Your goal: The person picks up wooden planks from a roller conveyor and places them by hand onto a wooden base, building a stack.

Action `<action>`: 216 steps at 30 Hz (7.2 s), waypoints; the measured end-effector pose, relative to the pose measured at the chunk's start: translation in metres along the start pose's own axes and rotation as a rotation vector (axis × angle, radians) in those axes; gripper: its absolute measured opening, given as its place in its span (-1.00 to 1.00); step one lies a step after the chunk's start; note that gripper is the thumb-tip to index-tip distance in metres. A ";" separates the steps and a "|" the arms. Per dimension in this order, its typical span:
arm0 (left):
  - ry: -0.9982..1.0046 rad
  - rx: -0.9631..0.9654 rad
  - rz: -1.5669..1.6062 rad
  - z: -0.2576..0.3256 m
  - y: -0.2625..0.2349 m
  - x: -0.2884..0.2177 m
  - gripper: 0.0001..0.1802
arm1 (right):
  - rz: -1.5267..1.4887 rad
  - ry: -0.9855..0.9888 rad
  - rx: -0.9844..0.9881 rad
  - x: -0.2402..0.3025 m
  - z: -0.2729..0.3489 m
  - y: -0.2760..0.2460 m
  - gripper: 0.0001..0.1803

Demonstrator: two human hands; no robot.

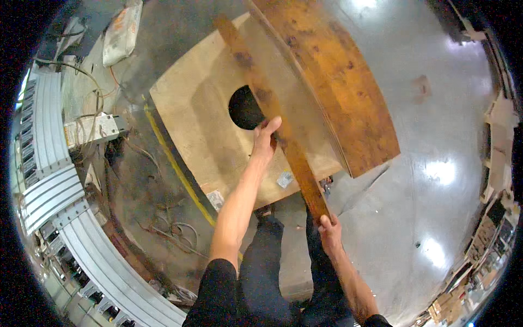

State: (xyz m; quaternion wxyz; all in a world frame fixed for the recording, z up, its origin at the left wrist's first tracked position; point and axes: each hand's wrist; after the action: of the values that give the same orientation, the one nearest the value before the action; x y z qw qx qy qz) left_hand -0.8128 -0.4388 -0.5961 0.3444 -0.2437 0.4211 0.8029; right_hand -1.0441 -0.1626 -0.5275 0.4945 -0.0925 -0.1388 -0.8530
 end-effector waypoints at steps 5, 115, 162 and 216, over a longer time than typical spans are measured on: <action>-0.086 -0.027 -0.021 -0.096 -0.004 0.049 -0.44 | -0.031 -0.058 0.080 0.019 -0.112 0.005 -0.30; 0.617 -0.885 -0.936 0.835 -0.203 -0.298 -0.57 | 0.734 -0.265 0.417 -0.093 0.237 0.006 -0.66; 0.365 -1.316 -1.340 1.200 -0.495 -0.373 -0.22 | 2.296 -2.354 1.431 -0.375 0.547 0.974 -0.29; 0.386 -1.218 -1.271 1.271 -0.516 -0.360 -0.46 | 1.873 -1.790 2.564 -0.597 0.686 0.715 -0.46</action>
State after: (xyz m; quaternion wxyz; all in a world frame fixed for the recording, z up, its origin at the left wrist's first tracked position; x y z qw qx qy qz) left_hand -0.3180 0.7196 0.0565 0.4581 -0.7013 -0.2408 0.4902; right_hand -0.1135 0.2127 0.0478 -0.2984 0.1147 0.7358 -0.5971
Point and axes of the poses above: each hand's wrist, its own z-axis away from the middle knuckle, its own y-axis out of the palm, x = y × z, and after that the axes turned 8 degrees about y, right-handed
